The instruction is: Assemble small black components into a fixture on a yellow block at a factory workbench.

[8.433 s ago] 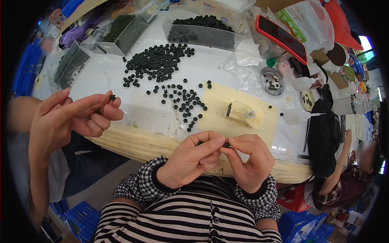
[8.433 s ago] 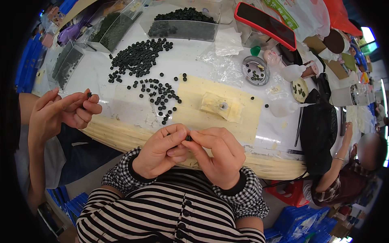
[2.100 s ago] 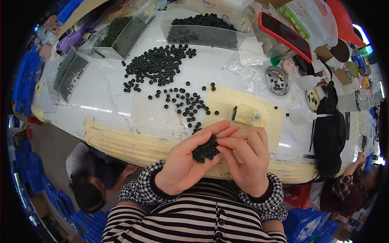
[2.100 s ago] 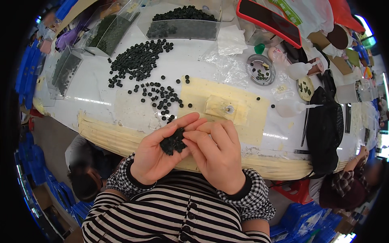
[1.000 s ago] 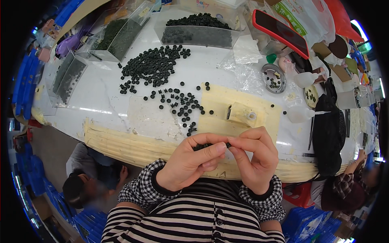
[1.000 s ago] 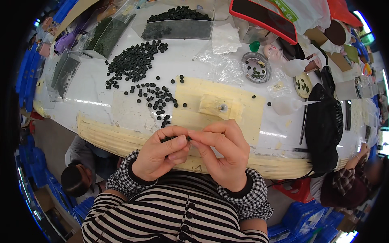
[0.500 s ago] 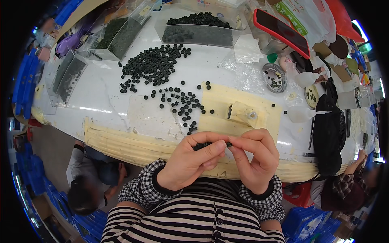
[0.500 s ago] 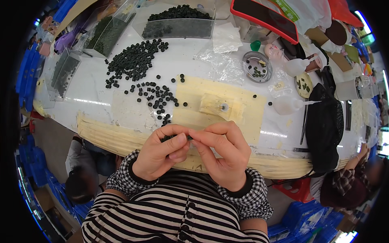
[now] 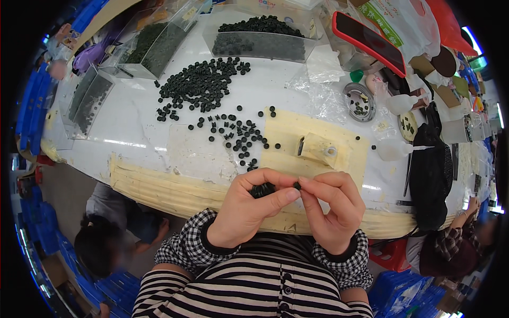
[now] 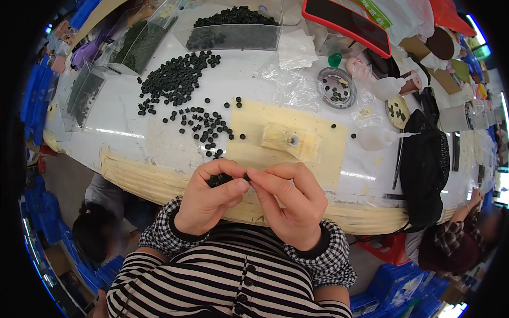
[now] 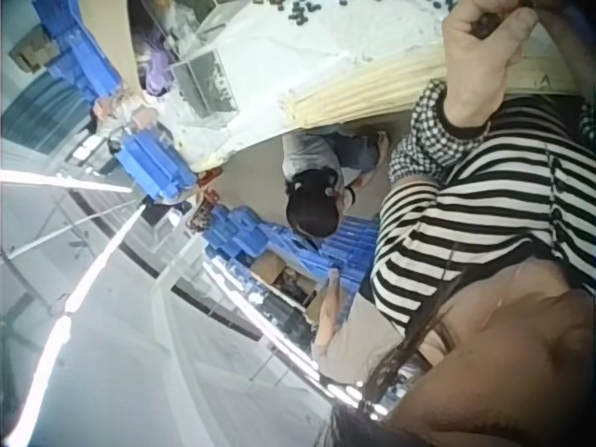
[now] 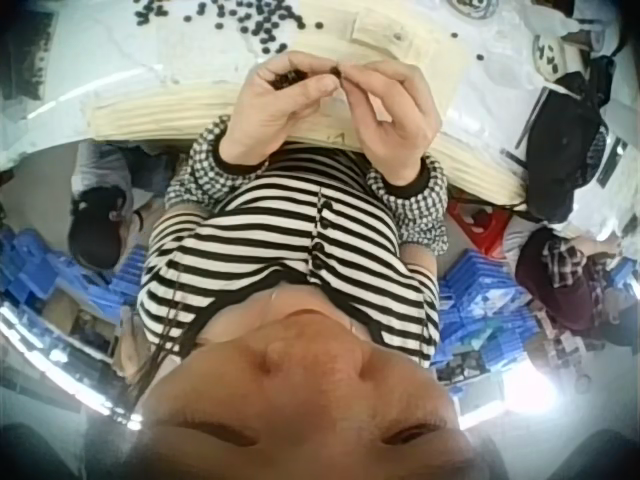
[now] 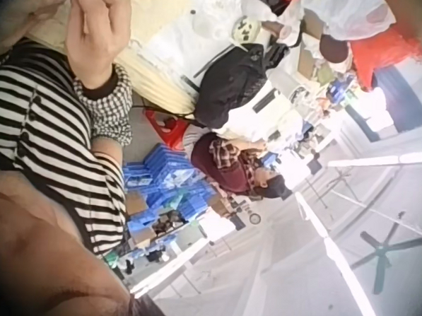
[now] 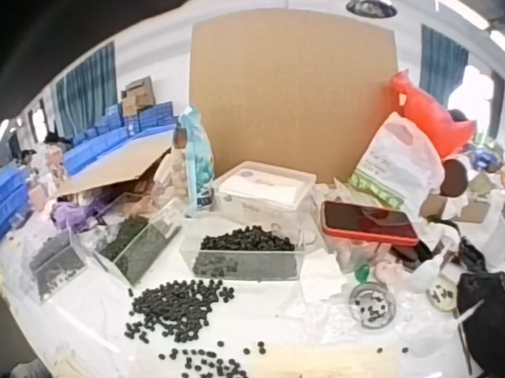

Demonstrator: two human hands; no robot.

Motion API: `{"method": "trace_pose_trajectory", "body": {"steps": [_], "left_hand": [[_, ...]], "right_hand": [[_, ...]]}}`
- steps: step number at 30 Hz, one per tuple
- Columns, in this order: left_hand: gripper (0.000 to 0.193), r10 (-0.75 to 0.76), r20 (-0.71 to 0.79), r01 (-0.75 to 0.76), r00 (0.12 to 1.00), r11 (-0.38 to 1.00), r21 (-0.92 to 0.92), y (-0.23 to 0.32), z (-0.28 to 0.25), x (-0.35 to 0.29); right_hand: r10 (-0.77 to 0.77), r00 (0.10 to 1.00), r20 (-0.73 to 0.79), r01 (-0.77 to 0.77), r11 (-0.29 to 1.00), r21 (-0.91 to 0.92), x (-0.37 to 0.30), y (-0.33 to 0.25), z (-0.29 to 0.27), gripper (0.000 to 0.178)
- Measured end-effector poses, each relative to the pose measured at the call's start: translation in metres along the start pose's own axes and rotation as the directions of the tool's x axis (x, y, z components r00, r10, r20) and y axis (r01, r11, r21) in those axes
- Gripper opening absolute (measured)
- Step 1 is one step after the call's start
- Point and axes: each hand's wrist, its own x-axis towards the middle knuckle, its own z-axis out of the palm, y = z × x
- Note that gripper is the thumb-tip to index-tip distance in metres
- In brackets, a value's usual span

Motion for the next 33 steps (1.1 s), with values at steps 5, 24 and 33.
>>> {"method": "trace_pose_trajectory", "body": {"steps": [5,24,33], "left_hand": [[0.017,-0.018,0.046,0.020,0.999,0.999,-0.045,-0.0008,-0.0056,0.0000],[0.019,-0.027,0.040,0.029,0.999,0.999,-0.034,-0.0030,-0.0043,0.0032],[0.022,0.017,0.027,-0.017,0.999,1.000,-0.003,-0.0011,-0.0023,0.0019]], "right_hand": [[0.022,1.000,-0.010,-0.022,1.000,0.002,-0.0001,0.0001,-0.0003,0.029],[-0.025,1.000,0.002,0.025,0.999,-0.038,-0.0011,0.0007,0.0006,0.033],[-0.012,0.999,-0.044,0.010,0.999,-0.047,-0.0027,0.0003,-0.0003,0.029]]}}
